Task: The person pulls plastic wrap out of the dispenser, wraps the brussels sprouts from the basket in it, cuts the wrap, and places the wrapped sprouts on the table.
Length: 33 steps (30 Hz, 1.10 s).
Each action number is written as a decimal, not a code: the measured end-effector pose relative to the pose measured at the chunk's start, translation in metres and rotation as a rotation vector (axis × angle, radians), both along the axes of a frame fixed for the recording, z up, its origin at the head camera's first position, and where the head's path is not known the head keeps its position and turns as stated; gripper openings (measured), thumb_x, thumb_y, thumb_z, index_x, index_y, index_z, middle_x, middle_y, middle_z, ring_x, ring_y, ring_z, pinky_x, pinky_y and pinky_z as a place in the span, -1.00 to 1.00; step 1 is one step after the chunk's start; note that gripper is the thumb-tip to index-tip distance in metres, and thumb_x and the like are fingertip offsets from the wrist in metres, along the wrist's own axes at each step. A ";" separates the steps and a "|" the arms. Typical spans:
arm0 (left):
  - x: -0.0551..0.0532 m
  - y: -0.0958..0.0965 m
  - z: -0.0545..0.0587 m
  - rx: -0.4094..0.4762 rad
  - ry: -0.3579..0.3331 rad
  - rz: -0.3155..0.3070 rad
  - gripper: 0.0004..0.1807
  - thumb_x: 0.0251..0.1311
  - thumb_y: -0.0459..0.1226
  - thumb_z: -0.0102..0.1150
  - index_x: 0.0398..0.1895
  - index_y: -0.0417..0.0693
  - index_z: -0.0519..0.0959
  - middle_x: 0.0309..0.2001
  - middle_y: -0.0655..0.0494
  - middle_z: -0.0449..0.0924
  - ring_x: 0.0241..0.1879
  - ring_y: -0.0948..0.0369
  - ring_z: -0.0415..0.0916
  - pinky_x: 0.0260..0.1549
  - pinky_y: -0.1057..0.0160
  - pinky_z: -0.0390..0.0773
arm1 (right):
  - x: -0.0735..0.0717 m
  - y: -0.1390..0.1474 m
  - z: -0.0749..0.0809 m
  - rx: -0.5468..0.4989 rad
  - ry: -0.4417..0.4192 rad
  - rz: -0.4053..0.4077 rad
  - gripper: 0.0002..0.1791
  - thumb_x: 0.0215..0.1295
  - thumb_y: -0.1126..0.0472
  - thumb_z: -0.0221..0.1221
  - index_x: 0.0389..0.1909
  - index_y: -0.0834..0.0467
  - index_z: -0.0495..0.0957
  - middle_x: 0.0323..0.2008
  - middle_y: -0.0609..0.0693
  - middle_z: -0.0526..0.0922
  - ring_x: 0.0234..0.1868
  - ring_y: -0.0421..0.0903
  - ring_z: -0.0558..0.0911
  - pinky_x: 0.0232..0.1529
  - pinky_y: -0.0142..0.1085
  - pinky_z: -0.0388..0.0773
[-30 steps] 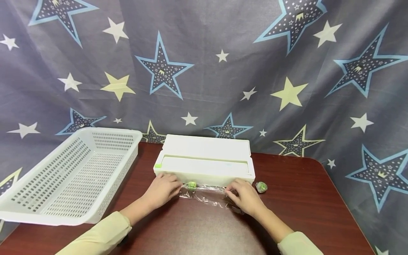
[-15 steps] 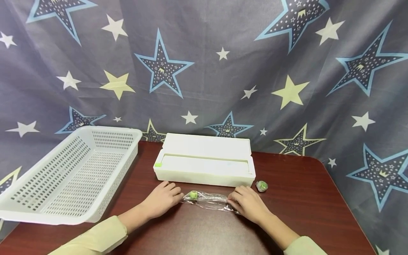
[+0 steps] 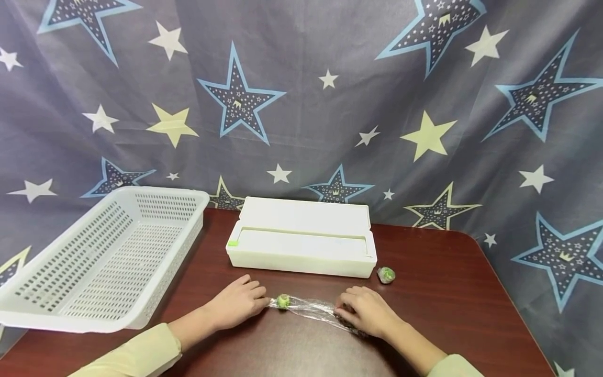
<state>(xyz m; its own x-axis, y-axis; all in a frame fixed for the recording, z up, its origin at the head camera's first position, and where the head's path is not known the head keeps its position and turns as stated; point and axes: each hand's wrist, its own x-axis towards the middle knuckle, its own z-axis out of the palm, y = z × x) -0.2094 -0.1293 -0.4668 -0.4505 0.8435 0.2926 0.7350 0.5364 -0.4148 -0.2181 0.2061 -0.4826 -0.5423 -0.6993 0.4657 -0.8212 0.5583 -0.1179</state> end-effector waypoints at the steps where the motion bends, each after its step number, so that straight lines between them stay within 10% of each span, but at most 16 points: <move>1: 0.000 0.000 0.001 -0.002 -0.019 -0.001 -0.90 0.13 -0.12 0.14 -0.50 0.18 0.56 -0.49 0.30 0.40 -0.44 0.27 0.34 -0.39 0.28 0.29 | 0.001 0.000 0.001 0.005 -0.023 -0.004 -0.87 0.02 0.09 0.34 -0.47 -0.15 0.55 -0.49 -0.38 0.51 -0.44 -0.42 0.44 -0.39 -0.53 0.34; 17: -0.001 -0.002 0.007 0.032 -0.291 0.063 -0.83 0.17 0.02 0.15 -0.41 0.23 0.63 -0.46 0.31 0.40 -0.36 0.27 0.35 -0.42 0.32 0.21 | 0.012 0.004 0.017 0.027 -0.422 -0.096 -0.81 0.11 -0.07 0.27 -0.35 -0.07 0.61 -0.53 -0.37 0.49 -0.51 -0.49 0.36 -0.47 -0.51 0.37; 22: -0.003 -0.001 0.007 0.061 -0.248 0.083 -0.92 0.13 -0.09 0.21 -0.45 0.20 0.63 -0.51 0.31 0.40 -0.40 0.27 0.36 -0.45 0.33 0.20 | 0.007 0.002 0.018 0.013 -0.304 -0.101 -0.90 0.09 0.09 0.31 -0.44 -0.13 0.55 -0.57 -0.40 0.40 -0.53 -0.46 0.34 -0.50 -0.54 0.31; 29: -0.007 0.001 0.003 0.135 -0.107 0.141 -0.95 0.01 -0.15 0.26 -0.50 0.17 0.58 -0.51 0.28 0.40 -0.43 0.24 0.36 -0.40 0.28 0.28 | -0.001 -0.002 0.014 -0.040 0.132 -0.108 -0.76 -0.14 0.21 0.37 -0.43 -0.06 0.53 -0.47 -0.29 0.50 -0.41 -0.32 0.47 -0.35 -0.37 0.39; 33: -0.004 0.000 0.004 0.103 -0.070 0.139 -0.96 0.02 -0.14 0.25 -0.49 0.18 0.59 -0.47 0.26 0.41 -0.39 0.23 0.35 -0.38 0.28 0.28 | -0.003 0.000 0.008 -0.041 0.237 -0.053 -0.80 -0.13 0.22 0.34 -0.44 -0.03 0.54 -0.46 -0.24 0.49 -0.39 -0.25 0.46 -0.33 -0.34 0.36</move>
<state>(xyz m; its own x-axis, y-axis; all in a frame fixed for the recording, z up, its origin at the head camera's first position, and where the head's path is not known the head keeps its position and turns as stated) -0.2138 -0.1291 -0.4631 -0.5827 0.7392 0.3376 0.6763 0.6715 -0.3029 -0.2214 0.2061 -0.4750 -0.4499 -0.6507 0.6117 -0.7982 0.6002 0.0515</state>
